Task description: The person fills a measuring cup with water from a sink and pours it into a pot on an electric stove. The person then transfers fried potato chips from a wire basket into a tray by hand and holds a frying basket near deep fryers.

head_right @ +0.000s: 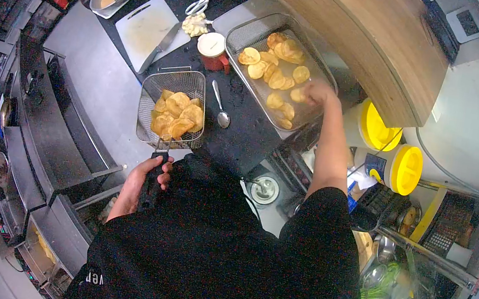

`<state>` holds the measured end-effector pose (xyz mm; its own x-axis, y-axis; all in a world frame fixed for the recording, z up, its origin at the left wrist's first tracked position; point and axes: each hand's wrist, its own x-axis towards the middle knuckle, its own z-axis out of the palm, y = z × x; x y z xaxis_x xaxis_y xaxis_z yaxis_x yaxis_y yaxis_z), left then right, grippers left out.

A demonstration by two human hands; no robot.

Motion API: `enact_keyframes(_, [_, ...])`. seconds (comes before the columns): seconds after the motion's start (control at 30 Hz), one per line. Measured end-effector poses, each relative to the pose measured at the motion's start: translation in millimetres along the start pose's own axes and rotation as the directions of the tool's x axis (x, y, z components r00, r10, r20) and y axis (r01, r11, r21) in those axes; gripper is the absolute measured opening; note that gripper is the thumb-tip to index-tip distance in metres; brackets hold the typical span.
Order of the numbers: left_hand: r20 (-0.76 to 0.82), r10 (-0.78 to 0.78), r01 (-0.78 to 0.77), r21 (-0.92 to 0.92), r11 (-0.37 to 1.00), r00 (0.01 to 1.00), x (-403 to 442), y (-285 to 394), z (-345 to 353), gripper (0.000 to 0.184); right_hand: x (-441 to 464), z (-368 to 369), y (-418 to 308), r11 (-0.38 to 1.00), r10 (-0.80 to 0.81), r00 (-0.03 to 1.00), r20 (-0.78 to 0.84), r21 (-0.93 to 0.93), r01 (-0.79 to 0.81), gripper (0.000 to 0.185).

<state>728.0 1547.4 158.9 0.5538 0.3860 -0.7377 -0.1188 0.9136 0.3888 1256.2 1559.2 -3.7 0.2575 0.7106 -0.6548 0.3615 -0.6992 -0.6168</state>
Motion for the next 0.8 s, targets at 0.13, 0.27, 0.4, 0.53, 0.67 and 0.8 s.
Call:
enact_keyframes(0.13, [0.023, 0.010, -0.010, -0.001, 1.000, 1.000, 0.7, -1.0, -1.9, 0.025, -17.5, 7.6, -14.1, 0.964, -0.196, 0.954, -0.228, -0.225, 0.144, 0.028])
enact_keyframes(0.27, [0.016, 0.000, 0.000, 0.001, 1.000, 1.000, -1.7, 0.0, 2.3, 0.026, 7.9, 42.2, -2.8, 0.700, -0.216, 0.976, 0.028, -0.693, 0.175, 0.034])
enact_keyframes(0.4, [0.033, 0.016, -0.017, 0.019, 1.000, 0.999, -2.7, 0.2, 2.4, 0.026, -2.5, 62.4, -20.3, 0.559, -0.066, 0.996, -0.052, -0.829, -0.006, 0.028])
enact_keyframes(0.53, [0.014, 0.018, -0.018, -0.008, 1.000, 1.000, -3.5, -0.1, 0.1, 0.026, -9.0, 47.2, -24.6, 0.762, -0.117, 0.993, -0.014, -0.642, 0.081, 0.020])
enact_keyframes(0.67, [0.035, 0.022, -0.021, -0.033, 0.999, 0.999, -1.9, -1.9, -4.9, 0.026, -13.3, 28.7, -26.2, 0.805, -0.115, 0.992, -0.059, -0.590, 0.058, 0.018])
enact_keyframes(0.8, [0.019, 0.018, -0.018, -0.023, 1.000, 1.000, -3.6, -1.0, -2.9, 0.026, -15.0, 19.2, -16.4, 0.854, -0.132, 0.980, -0.146, -0.518, 0.038, 0.019])
